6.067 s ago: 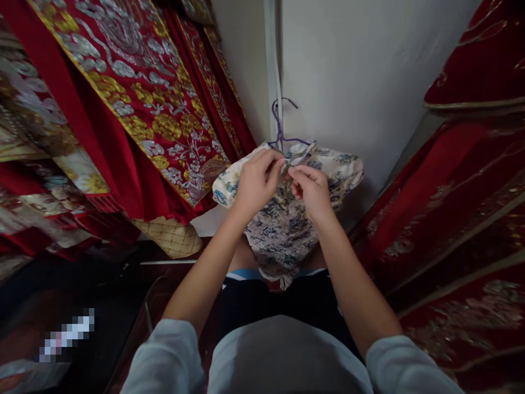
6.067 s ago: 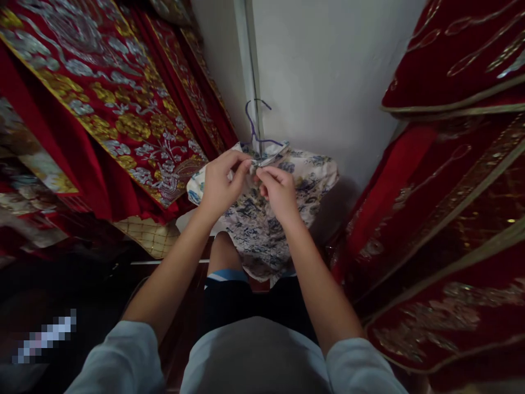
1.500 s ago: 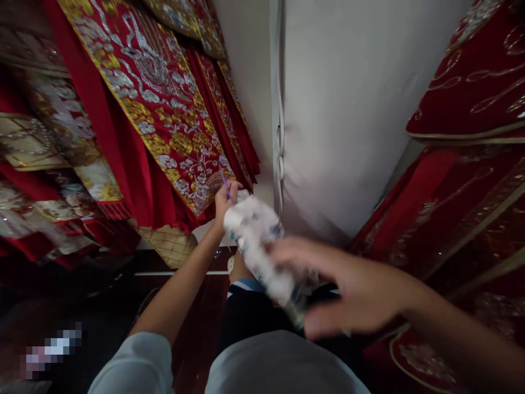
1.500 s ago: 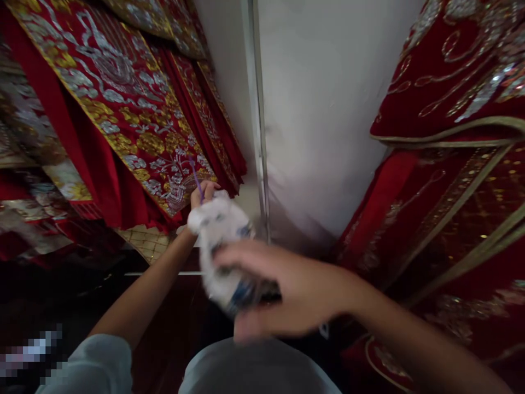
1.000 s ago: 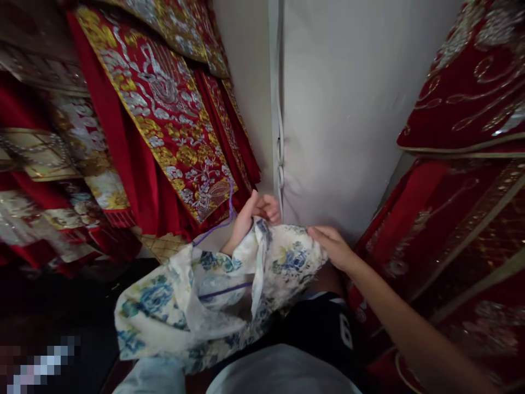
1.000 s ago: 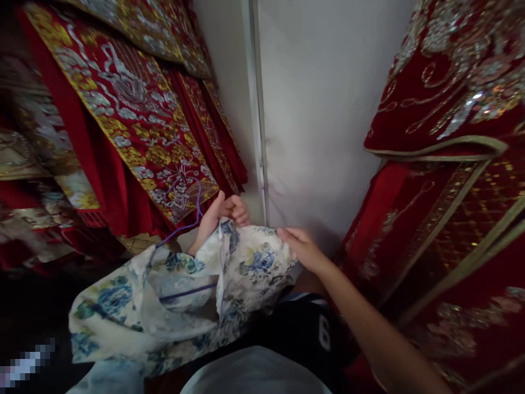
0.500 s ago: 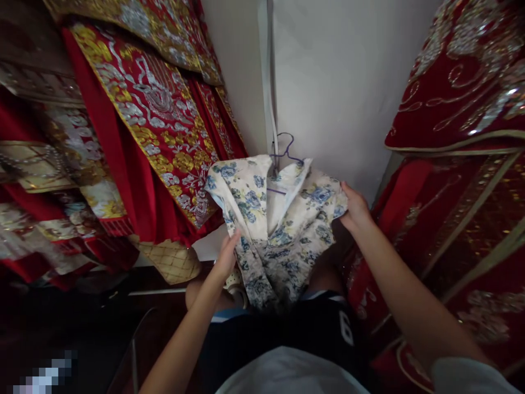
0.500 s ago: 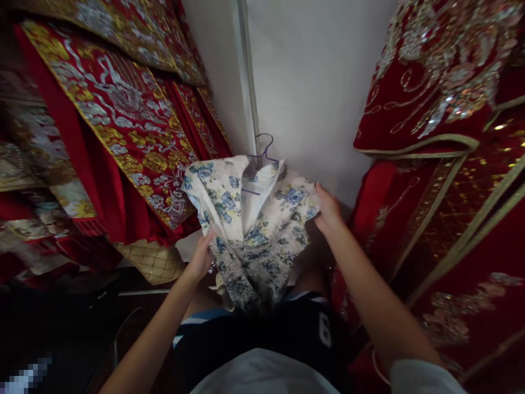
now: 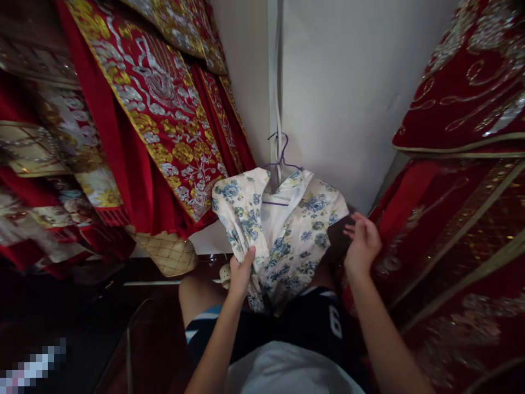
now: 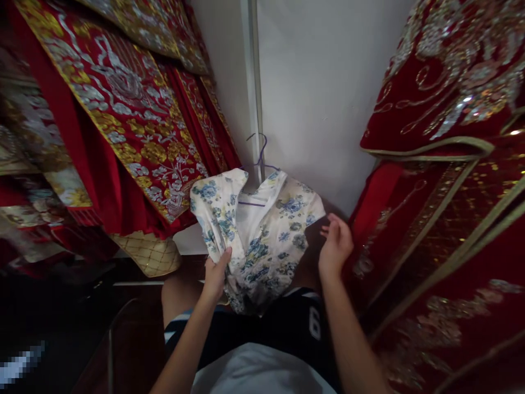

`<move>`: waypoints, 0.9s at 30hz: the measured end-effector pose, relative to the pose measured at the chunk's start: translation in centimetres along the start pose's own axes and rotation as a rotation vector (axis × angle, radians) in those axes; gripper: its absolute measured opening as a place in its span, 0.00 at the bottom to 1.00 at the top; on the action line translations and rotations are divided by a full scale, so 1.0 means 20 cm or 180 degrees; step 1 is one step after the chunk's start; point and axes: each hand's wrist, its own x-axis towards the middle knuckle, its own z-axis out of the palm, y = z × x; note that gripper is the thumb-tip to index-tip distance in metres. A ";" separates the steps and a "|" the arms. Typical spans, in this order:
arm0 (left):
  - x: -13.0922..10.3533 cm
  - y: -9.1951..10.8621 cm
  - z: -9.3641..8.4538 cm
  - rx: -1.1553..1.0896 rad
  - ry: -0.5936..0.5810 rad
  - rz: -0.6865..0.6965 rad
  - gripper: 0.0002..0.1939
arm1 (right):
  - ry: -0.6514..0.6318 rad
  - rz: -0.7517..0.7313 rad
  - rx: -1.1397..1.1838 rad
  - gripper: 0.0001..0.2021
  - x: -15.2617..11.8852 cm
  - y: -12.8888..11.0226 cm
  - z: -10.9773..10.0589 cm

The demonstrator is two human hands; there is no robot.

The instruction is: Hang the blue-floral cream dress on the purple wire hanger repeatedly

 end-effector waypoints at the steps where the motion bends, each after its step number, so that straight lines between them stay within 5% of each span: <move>1: -0.03 -0.01 0.01 0.0048 0.0007 0.0067 0.20 | 0.0265 -0.0233 -0.0098 0.16 -0.09 0.00 -0.01; 3: -0.08 -0.02 0.03 0.0119 0.0017 0.0145 0.18 | -0.0210 -0.0029 -0.0241 0.12 -0.27 -0.01 0.00; 6: -0.16 -0.04 0.06 0.0208 -0.0142 0.0149 0.17 | -0.2428 0.0864 -0.0335 0.16 -0.51 -0.01 0.06; 8: -0.19 -0.05 0.08 0.0248 -0.0317 0.0129 0.16 | -0.3112 0.1027 -0.0362 0.18 -0.59 0.00 0.11; 12: -0.22 -0.06 0.10 0.0137 -0.0428 0.0116 0.18 | -0.3098 0.1024 -0.0243 0.19 -0.59 0.02 0.16; 18: -0.22 -0.10 0.10 0.0218 -0.0173 0.0372 0.21 | -0.2485 0.2323 0.0440 0.16 -0.55 -0.01 0.12; 21: -0.19 -0.14 0.05 0.0447 0.0506 0.0943 0.26 | -0.2415 0.2337 0.0453 0.13 -0.55 -0.05 0.10; 24: -0.17 -0.15 0.01 0.1047 0.0973 0.2008 0.27 | -0.2702 0.2103 0.0198 0.13 -0.55 -0.08 0.10; 27: -0.18 -0.14 0.04 0.1630 0.0145 0.2457 0.18 | -0.2967 0.1945 0.0039 0.13 -0.56 -0.11 0.11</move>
